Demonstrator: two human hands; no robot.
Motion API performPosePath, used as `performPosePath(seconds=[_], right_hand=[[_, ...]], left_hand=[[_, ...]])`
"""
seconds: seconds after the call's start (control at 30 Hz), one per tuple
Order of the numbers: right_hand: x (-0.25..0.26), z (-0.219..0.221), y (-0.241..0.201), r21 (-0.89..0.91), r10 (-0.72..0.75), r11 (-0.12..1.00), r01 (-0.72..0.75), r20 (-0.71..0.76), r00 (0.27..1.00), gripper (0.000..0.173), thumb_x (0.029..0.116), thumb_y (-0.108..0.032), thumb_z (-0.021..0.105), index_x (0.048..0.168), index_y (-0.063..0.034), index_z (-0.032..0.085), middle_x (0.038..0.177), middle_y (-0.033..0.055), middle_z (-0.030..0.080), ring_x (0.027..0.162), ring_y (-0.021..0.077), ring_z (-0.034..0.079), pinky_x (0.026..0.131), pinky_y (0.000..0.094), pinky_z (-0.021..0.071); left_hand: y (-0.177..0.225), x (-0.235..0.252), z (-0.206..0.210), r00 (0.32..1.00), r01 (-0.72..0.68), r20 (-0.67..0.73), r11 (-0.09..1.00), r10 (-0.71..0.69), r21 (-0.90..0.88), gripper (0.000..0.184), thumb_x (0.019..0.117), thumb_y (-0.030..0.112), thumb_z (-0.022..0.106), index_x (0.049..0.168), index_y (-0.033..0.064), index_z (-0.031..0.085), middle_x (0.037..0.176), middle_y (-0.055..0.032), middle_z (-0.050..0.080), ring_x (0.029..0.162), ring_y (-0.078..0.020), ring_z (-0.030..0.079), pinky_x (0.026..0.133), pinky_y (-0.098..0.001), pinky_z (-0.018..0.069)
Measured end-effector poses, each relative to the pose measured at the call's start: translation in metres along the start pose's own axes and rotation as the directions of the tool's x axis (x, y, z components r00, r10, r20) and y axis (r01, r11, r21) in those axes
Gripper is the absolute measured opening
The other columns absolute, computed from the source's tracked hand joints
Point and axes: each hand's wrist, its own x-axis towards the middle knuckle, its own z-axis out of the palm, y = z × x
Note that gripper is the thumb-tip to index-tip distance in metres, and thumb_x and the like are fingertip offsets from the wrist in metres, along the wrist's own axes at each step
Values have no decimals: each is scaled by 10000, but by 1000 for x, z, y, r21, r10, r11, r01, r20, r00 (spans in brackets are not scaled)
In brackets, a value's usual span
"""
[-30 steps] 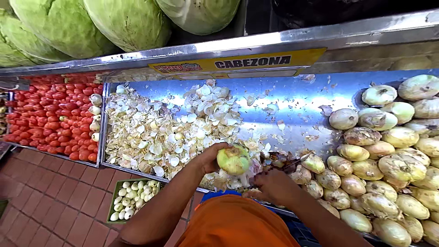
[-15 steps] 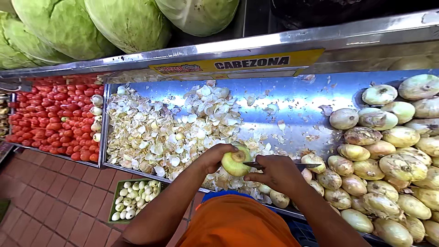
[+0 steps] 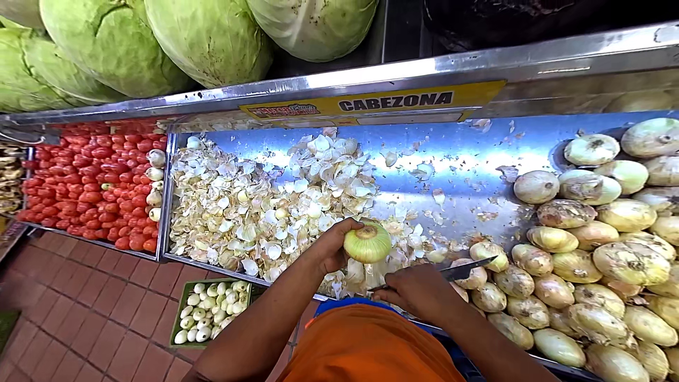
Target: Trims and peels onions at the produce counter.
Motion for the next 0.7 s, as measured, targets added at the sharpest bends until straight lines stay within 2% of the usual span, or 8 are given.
performPosePath(seconds=[0.07, 0.13, 0.2, 0.27, 0.33, 0.4, 0.53, 0.7], right_hand=[[-3, -14, 1, 53, 20, 998, -24, 73, 997, 644, 995, -695, 444, 913, -91, 653, 795, 112, 661, 805, 320, 689, 716, 549, 540], [-9, -32, 2, 131, 29, 991, -38, 72, 997, 696, 916, -785, 490, 882, -109, 652, 753, 78, 635, 761, 281, 669, 691, 533, 538], [-15, -44, 1, 149, 62, 987, -55, -41, 997, 756, 853, -871, 453, 799, -136, 621, 658, 35, 572, 658, 232, 626, 608, 487, 513], [-15, -48, -3, 118, 136, 986, -114, -196, 971, 767, 832, -889, 450, 759, -144, 617, 619, 22, 554, 608, 212, 611, 563, 462, 501], [-7, -44, -4, 58, 206, 978, -198, -293, 934, 771, 797, -919, 450, 777, -168, 626, 628, -1, 575, 611, 191, 627, 551, 436, 509], [-1, -39, -3, 33, 256, 965, -259, -308, 916, 777, 769, -935, 467, 805, -175, 629, 658, -4, 602, 642, 189, 649, 572, 431, 521], [4, -27, -1, 0, 247, 964, -266, -375, 894, 752, 824, -892, 465, 794, -159, 628, 634, 15, 587, 610, 204, 643, 539, 429, 511], [4, -12, 0, -19, 184, 977, -214, -444, 877, 715, 954, -797, 354, 747, -160, 605, 596, 18, 554, 572, 206, 630, 501, 420, 503]], left_hand=[[2, -1, 2, 1000, -9, -26, 1000, 9, -3, 358, 980, 350, 542, 1204, 92, 648, 1088, -121, 691, 944, -203, 686, 803, -371, 575], [2, -1, 3, 997, -37, -63, 998, 39, 44, 335, 970, 347, 566, 1167, 95, 665, 1057, -104, 697, 924, -189, 686, 785, -359, 573], [3, 3, 2, 994, -67, -75, 994, 74, 92, 331, 984, 324, 576, 1155, 59, 677, 1072, -122, 706, 964, -207, 686, 836, -380, 569], [4, 4, 3, 992, -88, -78, 986, 100, 141, 335, 1010, 307, 554, 1156, 31, 676, 1088, -140, 705, 1003, -225, 677, 891, -408, 554], [3, -4, 10, 990, -94, -88, 973, 115, 209, 339, 993, 344, 566, 1141, 65, 688, 1066, -112, 708, 978, -206, 681, 868, -407, 558], [1, -9, 14, 989, -105, -70, 961, 127, 257, 354, 971, 376, 581, 1136, 86, 697, 1059, -101, 710, 961, -204, 683, 844, -414, 562], [3, -11, 19, 990, -114, -50, 951, 134, 289, 358, 988, 357, 563, 1133, 57, 696, 1043, -125, 711, 935, -221, 687, 818, -418, 570], [1, -7, 17, 989, -78, -103, 969, 105, 235, 412, 984, 417, 571, 1162, 65, 690, 1063, -123, 714, 943, -220, 696, 825, -413, 576]])
